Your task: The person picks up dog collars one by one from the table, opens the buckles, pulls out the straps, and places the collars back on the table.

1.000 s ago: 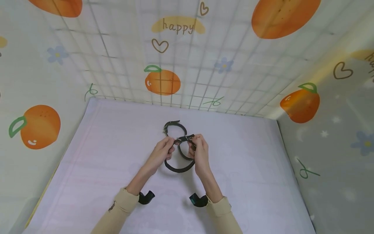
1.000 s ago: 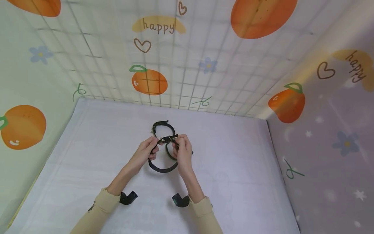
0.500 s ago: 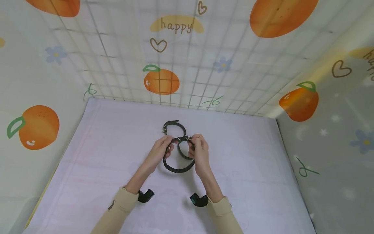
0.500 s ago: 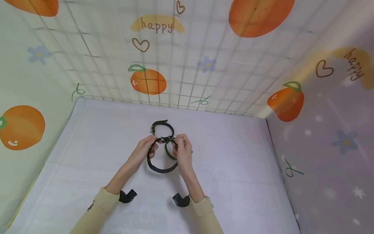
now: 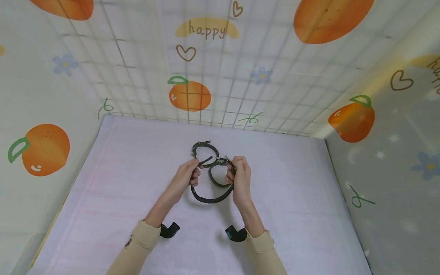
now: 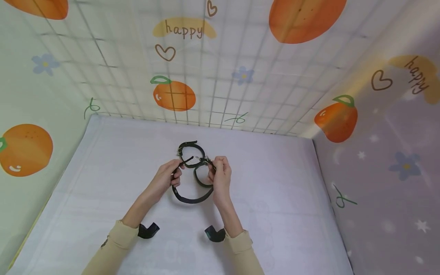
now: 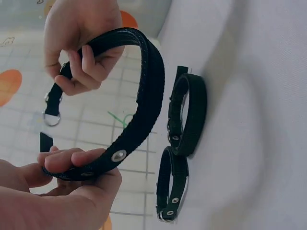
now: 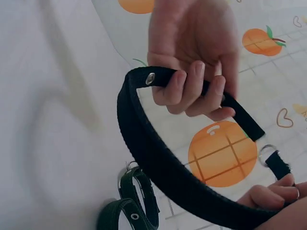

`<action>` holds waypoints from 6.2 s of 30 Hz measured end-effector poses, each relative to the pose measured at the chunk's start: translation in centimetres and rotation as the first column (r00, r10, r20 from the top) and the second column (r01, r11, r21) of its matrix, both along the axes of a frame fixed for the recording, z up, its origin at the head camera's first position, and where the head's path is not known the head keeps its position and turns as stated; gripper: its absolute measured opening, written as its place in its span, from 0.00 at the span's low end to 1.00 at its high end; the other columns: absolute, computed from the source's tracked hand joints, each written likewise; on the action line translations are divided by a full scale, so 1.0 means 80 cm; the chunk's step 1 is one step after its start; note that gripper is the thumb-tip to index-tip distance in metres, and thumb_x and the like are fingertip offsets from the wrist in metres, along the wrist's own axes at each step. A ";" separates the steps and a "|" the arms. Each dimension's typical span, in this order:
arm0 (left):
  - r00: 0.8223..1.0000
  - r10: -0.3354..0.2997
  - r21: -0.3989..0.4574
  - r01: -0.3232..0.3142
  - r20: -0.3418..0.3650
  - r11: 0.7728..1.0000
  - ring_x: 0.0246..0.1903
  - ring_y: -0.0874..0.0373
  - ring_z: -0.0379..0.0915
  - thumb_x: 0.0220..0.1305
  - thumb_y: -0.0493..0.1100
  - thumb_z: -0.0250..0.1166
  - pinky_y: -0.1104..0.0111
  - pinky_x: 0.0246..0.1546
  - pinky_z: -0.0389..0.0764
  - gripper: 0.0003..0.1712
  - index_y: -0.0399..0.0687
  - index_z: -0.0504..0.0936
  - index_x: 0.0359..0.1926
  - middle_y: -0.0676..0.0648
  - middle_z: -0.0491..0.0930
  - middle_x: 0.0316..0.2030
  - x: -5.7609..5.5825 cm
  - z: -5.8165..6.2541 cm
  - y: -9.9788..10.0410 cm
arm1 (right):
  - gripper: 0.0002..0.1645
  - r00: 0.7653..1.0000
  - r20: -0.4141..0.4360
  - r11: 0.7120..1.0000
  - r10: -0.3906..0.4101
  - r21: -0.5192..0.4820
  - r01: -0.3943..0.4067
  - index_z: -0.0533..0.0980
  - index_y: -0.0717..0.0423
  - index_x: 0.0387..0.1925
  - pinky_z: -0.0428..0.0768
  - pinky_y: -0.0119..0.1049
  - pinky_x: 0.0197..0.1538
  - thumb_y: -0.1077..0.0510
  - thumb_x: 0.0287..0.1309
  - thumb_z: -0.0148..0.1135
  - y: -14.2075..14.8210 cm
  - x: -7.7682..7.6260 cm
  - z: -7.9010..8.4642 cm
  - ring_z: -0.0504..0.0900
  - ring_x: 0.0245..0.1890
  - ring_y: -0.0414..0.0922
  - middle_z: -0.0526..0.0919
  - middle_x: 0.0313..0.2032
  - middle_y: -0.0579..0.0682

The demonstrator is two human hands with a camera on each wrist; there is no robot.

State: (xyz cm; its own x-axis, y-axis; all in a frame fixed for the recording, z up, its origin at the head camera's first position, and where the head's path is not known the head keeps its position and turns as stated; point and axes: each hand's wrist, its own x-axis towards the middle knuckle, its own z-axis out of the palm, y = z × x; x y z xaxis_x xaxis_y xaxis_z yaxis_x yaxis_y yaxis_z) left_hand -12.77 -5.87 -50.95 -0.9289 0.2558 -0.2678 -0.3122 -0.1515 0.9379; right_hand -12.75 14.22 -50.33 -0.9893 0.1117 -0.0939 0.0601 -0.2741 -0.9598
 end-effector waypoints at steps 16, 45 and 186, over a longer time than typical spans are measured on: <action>0.958 0.216 0.281 -0.263 0.188 0.923 0.29 0.59 0.81 0.83 0.55 0.57 0.69 0.41 0.86 0.18 0.48 0.77 0.59 0.55 0.80 0.42 -0.030 -0.020 -0.039 | 0.29 0.964 0.154 0.910 0.216 -0.389 -0.142 0.63 0.41 0.80 0.63 0.22 0.21 0.48 0.85 0.51 0.052 -0.047 -0.010 0.63 0.14 0.30 0.86 0.55 0.37; 0.871 0.448 0.156 -0.480 0.203 0.863 0.72 0.39 0.76 0.82 0.33 0.55 0.63 0.65 0.86 0.28 0.31 0.62 0.77 0.28 0.70 0.76 -0.178 -0.045 -0.106 | 0.28 0.918 0.270 0.933 -0.290 -0.133 0.334 0.78 0.59 0.69 0.87 0.33 0.63 0.67 0.69 0.70 0.140 -0.174 -0.051 0.91 0.55 0.44 0.81 0.64 0.53; 0.703 0.095 -0.424 -0.525 -0.705 0.738 0.44 0.48 0.86 0.69 0.46 0.75 0.57 0.49 0.88 0.14 0.46 0.90 0.51 0.45 0.92 0.44 -0.049 -0.021 0.003 | 0.18 0.844 -0.395 0.654 0.362 0.753 0.071 0.83 0.52 0.59 0.87 0.42 0.57 0.54 0.71 0.72 -0.021 -0.072 -0.037 0.87 0.55 0.48 0.87 0.55 0.51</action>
